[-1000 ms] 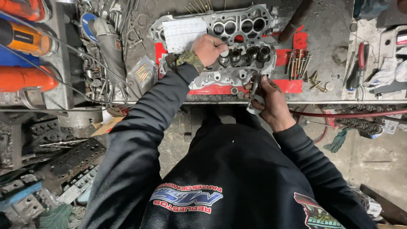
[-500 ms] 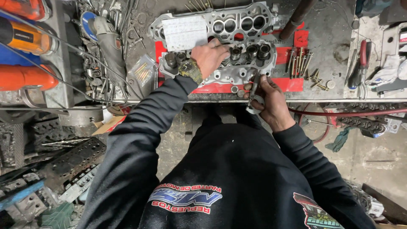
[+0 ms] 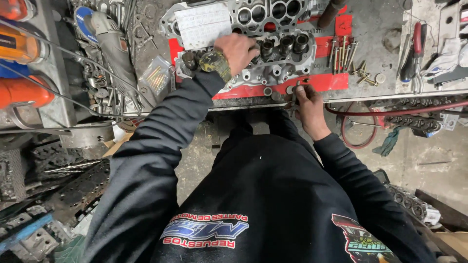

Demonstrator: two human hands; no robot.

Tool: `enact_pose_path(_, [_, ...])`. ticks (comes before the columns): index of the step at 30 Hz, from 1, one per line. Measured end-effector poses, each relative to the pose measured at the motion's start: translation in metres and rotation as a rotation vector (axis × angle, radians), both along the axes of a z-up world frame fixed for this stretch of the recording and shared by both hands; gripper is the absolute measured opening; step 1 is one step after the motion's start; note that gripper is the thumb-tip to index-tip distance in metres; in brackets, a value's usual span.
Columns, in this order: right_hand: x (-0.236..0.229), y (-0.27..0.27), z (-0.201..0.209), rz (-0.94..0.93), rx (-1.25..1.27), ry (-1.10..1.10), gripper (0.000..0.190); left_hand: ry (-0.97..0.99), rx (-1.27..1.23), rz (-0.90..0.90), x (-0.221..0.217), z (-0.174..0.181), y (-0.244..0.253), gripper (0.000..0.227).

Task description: The person places small metal components into the cylinder head using a pair of pliers. They then use a micrometer to measure the diameter of the components inside the head, adjusting the tool and checking the readings repeatedly.

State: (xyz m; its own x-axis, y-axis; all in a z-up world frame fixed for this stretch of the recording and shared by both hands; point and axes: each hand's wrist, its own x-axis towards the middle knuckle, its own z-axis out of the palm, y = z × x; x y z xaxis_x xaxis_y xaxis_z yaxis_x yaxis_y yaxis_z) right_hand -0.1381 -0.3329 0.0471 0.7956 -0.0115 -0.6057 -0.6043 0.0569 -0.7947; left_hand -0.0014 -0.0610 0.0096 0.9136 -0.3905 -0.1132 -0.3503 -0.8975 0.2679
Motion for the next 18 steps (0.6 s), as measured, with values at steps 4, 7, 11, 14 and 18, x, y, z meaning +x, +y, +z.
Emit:
enact_pose_path(4, [0.003, -0.008, 0.002, -0.105, 0.108, -0.029, 0.024, -0.144, 0.060, 0.026, -0.022, 0.005, -0.017, 0.047])
enact_pose_path(7, [-0.002, -0.019, 0.003, -0.267, 0.158, -0.087, 0.025, -0.615, -0.262, -0.128, -0.076, -0.012, -0.047, 0.015])
enact_pose_path(11, [0.006, -0.036, 0.002, -0.292, 0.006, -0.210, 0.023, -0.398, -0.587, -0.093, -0.106, -0.066, -0.092, 0.025])
enact_pose_path(14, [0.008, -0.041, 0.011, -0.292, 0.043, -0.199, 0.023, -0.420, -0.457, 0.138, -0.124, -0.150, -0.164, 0.027])
enact_pose_path(18, [0.007, -0.057, -0.004, -0.215, 0.004, -0.164, 0.024, -0.395, 0.033, 0.602, -0.113, -0.263, -0.228, 0.027])
